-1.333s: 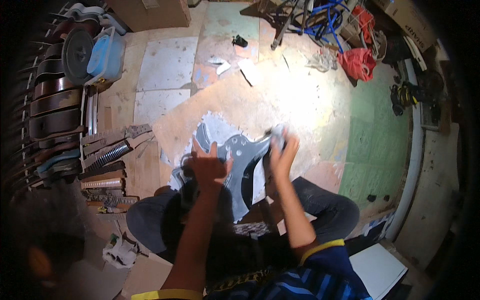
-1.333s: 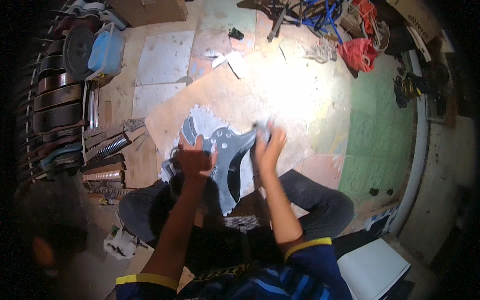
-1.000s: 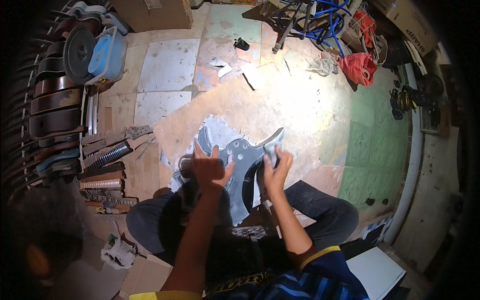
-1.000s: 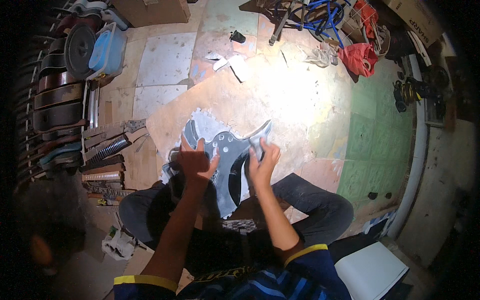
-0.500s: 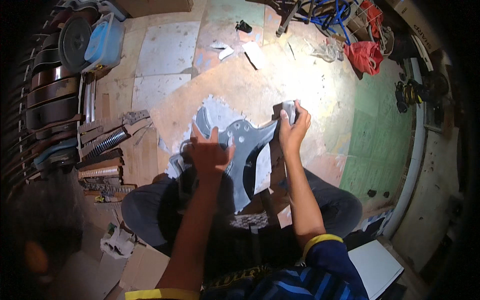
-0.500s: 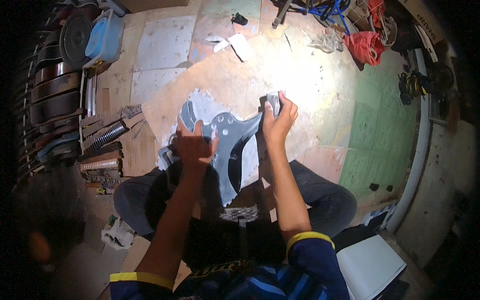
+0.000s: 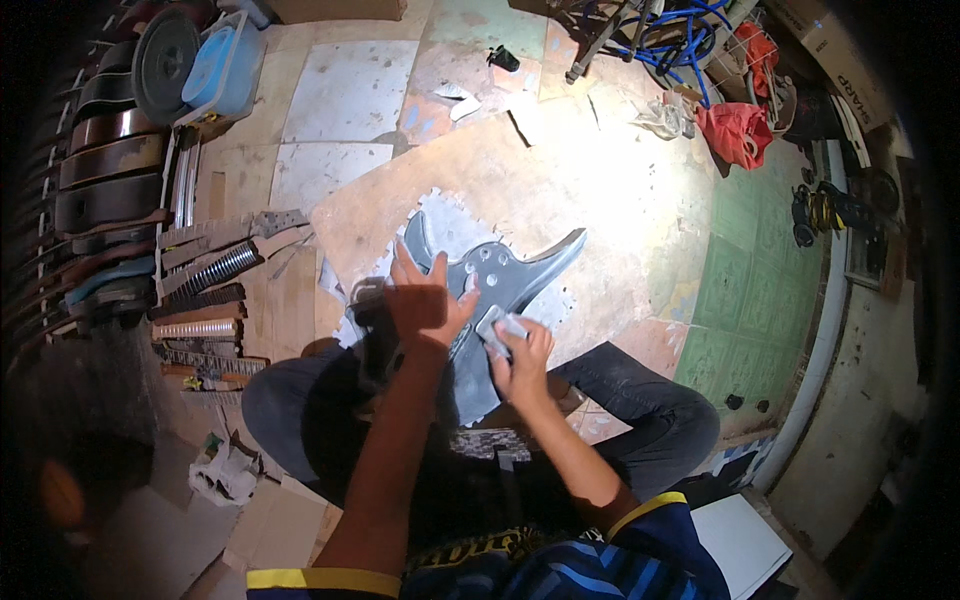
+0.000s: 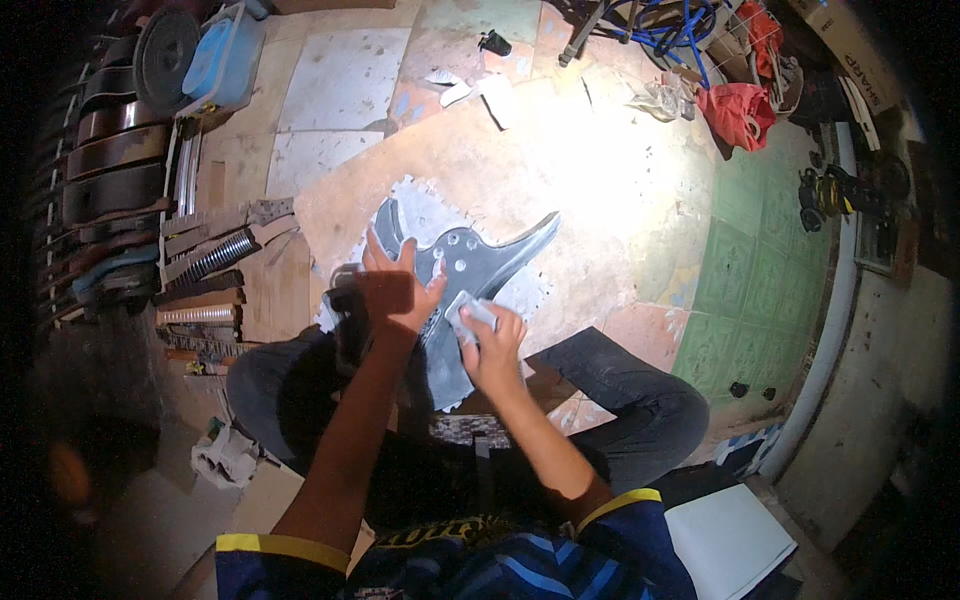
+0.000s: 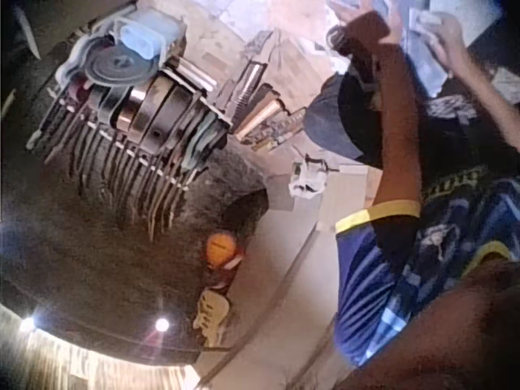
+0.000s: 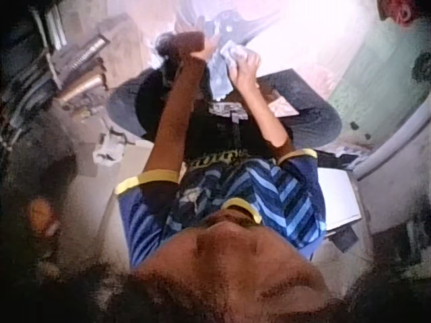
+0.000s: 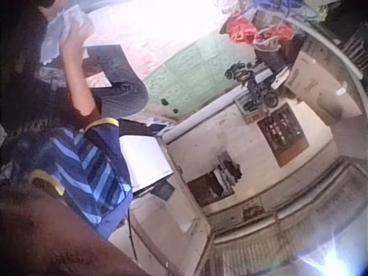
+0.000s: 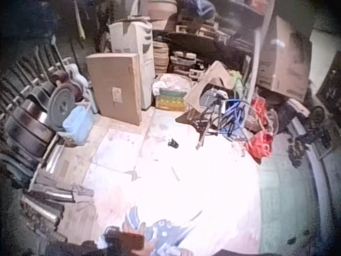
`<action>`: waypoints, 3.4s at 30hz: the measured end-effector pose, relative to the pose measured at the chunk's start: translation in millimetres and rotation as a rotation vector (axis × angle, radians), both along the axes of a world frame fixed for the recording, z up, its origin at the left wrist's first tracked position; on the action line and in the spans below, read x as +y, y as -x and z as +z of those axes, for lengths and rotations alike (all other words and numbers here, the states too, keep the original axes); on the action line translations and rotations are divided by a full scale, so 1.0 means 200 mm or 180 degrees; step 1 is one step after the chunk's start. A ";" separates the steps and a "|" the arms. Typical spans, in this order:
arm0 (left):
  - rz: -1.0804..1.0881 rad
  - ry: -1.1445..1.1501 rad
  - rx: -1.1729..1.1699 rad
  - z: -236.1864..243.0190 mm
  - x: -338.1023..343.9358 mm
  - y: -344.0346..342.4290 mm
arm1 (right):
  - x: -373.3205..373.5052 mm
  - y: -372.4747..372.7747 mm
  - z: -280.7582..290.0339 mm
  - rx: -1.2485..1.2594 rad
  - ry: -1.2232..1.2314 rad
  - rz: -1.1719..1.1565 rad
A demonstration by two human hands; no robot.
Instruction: The person sands the surface and edges of a guitar body using a piece of sandpaper held by hand.
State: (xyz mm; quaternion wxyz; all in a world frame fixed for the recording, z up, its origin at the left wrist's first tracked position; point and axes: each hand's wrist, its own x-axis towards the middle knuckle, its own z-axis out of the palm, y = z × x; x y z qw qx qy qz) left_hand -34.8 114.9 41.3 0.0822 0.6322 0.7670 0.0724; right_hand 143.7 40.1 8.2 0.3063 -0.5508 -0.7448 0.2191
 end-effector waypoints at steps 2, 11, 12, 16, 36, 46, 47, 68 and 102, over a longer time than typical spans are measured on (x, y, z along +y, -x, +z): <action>-0.0013 -0.0126 -0.0020 0.00 0.00 0.02 | 0.17 -0.07 0.02 -0.0070 -0.0165 -0.0144; 0.0069 0.0386 -0.0153 0.00 -0.02 0.01 | -0.20 -0.06 0.14 0.0256 0.0594 0.0176; 0.0116 0.0268 -0.0104 -0.01 -0.02 0.02 | -0.11 -0.07 0.10 0.0192 0.0417 0.0089; 0.0158 0.0198 -0.0095 -0.04 -0.04 0.00 | 0.07 -0.01 0.09 0.0153 0.0336 -0.0280; 0.0163 0.0241 -0.0223 -0.05 -0.02 0.00 | 0.01 0.01 0.11 0.0300 0.0458 -0.0046; 0.0214 0.0218 -0.0124 -0.05 -0.01 -0.01 | 0.05 0.02 0.12 0.0189 0.0396 -0.0081; 0.0230 0.0239 -0.0118 -0.05 -0.03 -0.01 | 0.04 0.04 0.13 0.0317 0.0430 -0.0213; 0.0182 0.0121 -0.0358 -0.02 -0.01 0.01 | 0.16 0.03 0.22 -0.0358 0.0403 -0.0113; 0.0126 0.0189 -0.0223 -0.01 -0.02 0.02 | -0.18 -0.10 0.17 -0.0171 0.0838 -0.0051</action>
